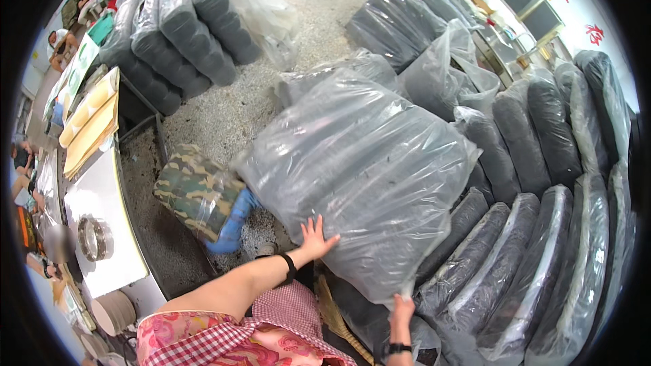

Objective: The person places circular black cakes into a metal mold on a silver surface, applies plastic wrap, and then uses a digital scale to weigh individual cakes, adding them to stacks on the table.

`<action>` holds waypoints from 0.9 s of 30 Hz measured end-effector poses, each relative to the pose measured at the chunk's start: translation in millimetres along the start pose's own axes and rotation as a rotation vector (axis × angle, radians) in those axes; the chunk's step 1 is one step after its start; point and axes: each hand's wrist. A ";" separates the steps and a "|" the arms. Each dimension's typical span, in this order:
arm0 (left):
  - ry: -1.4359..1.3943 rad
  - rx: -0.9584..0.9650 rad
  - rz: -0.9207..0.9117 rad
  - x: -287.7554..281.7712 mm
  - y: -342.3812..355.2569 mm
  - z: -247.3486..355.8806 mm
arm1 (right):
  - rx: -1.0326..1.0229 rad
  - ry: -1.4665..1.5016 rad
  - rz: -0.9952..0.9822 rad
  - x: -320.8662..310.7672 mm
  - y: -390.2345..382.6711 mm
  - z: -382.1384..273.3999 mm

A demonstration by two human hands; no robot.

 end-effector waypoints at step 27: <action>-0.430 -0.072 -0.540 76.6 -231.9 30.6 | 0.002 -0.019 -0.112 -219.7 -182.5 29.0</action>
Point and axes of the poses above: each hand's wrist, its own y-axis towards the middle knuckle, its own x-axis out of the palm, z = x × y, and after that the axes turned 13 degrees about y, right-handed
